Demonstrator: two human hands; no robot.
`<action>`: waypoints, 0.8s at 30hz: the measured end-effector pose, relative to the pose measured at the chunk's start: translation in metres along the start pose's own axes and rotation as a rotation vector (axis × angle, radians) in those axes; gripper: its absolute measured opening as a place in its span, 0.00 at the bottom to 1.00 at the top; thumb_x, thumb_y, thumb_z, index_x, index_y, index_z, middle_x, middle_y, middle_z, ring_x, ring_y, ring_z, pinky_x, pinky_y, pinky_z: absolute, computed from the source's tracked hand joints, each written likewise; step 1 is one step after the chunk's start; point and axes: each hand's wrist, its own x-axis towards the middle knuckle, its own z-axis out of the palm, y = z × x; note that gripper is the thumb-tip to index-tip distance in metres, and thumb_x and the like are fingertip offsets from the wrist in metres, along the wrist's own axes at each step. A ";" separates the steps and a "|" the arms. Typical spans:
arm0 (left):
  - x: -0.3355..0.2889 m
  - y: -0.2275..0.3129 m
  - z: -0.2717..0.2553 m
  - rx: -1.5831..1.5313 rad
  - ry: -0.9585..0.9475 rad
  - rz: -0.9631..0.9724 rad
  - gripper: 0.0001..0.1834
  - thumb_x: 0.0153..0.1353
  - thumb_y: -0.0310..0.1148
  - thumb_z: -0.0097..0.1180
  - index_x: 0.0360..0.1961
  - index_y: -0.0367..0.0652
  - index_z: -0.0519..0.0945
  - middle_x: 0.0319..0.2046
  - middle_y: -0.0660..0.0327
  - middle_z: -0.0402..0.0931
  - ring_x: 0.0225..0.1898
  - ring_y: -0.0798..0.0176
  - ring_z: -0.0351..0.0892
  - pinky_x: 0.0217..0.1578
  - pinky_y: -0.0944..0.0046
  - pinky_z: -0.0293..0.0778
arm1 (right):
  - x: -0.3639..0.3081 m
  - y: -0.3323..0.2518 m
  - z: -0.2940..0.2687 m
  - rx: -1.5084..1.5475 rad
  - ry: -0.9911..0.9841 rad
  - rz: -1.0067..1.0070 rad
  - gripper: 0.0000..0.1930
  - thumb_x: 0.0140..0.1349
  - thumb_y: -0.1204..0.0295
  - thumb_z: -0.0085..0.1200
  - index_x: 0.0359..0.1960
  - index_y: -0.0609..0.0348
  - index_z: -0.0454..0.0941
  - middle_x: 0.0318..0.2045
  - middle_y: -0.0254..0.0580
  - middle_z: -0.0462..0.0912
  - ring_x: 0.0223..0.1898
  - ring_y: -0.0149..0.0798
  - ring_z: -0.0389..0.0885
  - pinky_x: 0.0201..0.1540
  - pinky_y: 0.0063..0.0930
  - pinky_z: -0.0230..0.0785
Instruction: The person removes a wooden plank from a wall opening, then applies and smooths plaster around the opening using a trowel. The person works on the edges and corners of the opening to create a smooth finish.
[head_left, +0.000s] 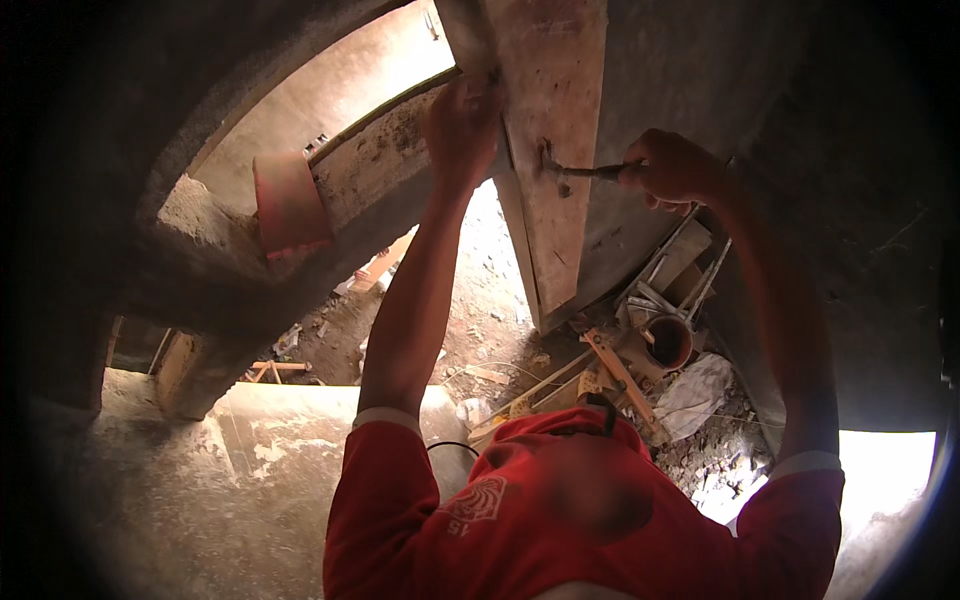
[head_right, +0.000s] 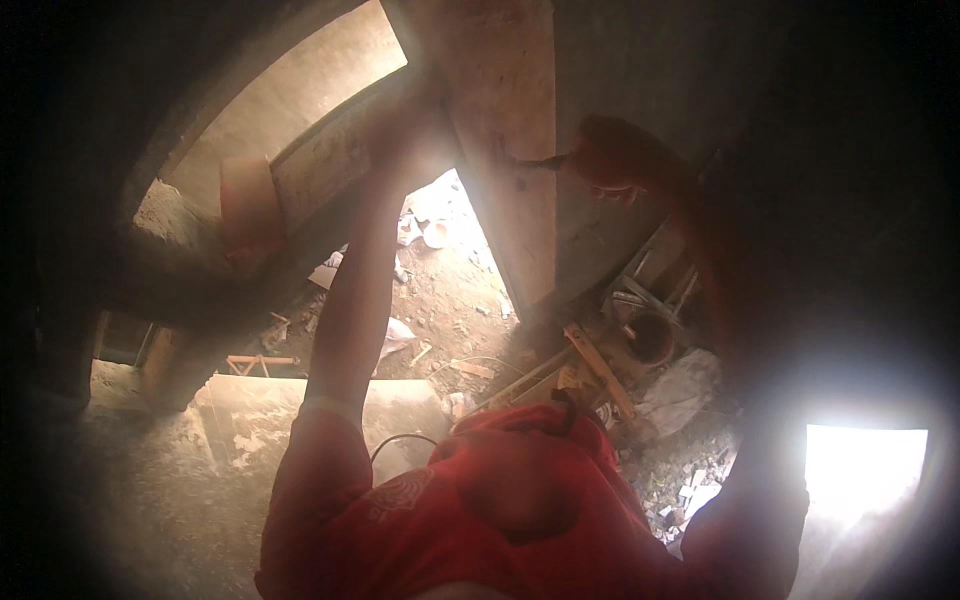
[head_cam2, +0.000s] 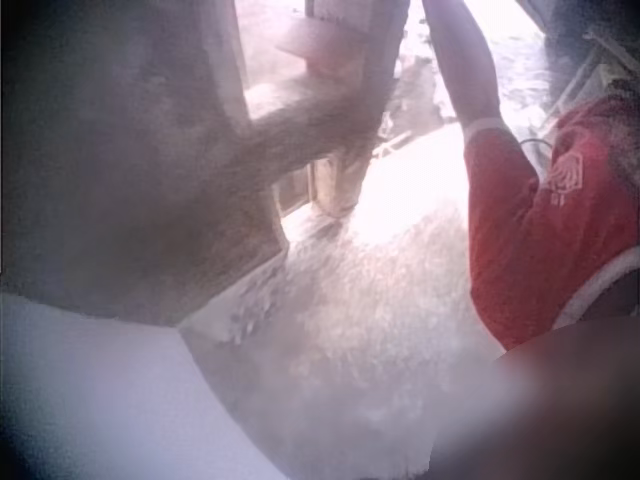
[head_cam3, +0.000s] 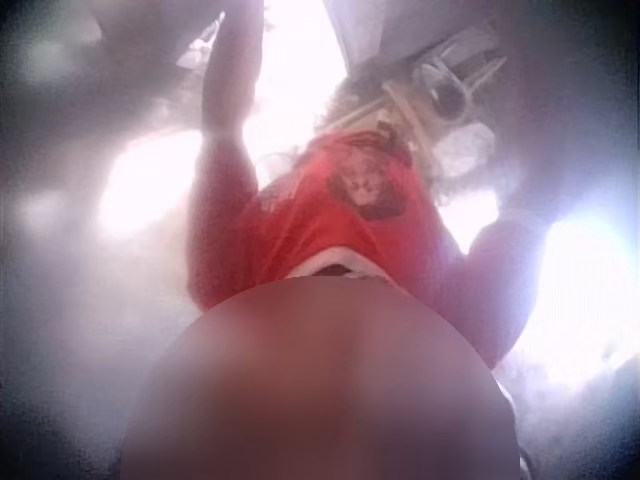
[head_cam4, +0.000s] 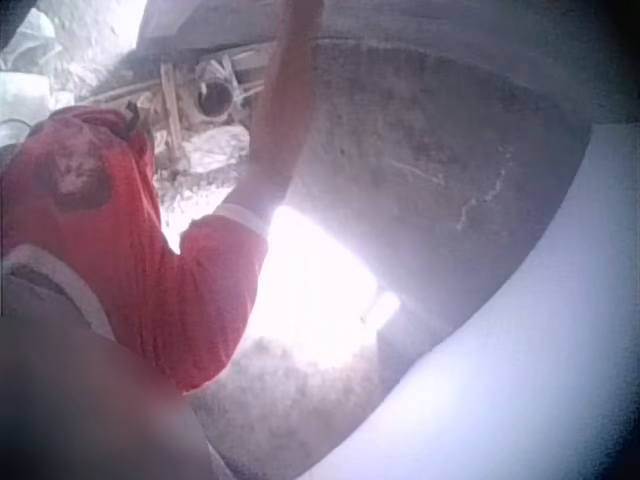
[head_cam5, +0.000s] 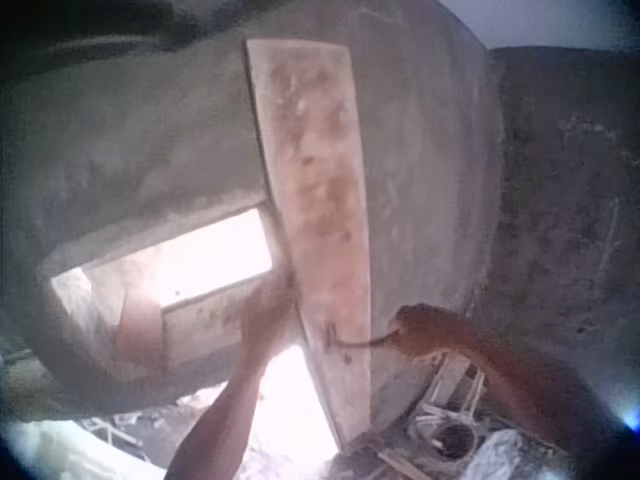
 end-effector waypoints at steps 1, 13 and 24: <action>-0.001 0.001 0.003 -0.016 -0.007 -0.021 0.15 0.60 0.37 0.69 0.42 0.38 0.85 0.36 0.52 0.88 0.39 0.56 0.90 0.42 0.58 0.82 | -0.001 0.002 -0.005 0.007 0.008 -0.002 0.12 0.71 0.66 0.56 0.45 0.62 0.84 0.23 0.43 0.84 0.18 0.33 0.81 0.17 0.30 0.74; -0.017 0.012 -0.008 -0.065 0.107 -0.074 0.09 0.58 0.31 0.70 0.37 0.43 0.83 0.33 0.58 0.84 0.31 0.58 0.87 0.34 0.60 0.80 | -0.009 0.060 0.116 0.061 0.550 -0.309 0.16 0.69 0.62 0.57 0.50 0.62 0.81 0.37 0.57 0.83 0.43 0.58 0.84 0.48 0.50 0.73; -0.016 0.020 -0.011 -0.092 0.241 0.047 0.08 0.57 0.28 0.69 0.36 0.47 0.82 0.30 0.59 0.81 0.30 0.58 0.84 0.31 0.57 0.78 | -0.004 0.020 0.044 -0.240 0.362 -0.263 0.14 0.66 0.65 0.60 0.45 0.63 0.84 0.37 0.57 0.84 0.41 0.56 0.85 0.46 0.49 0.74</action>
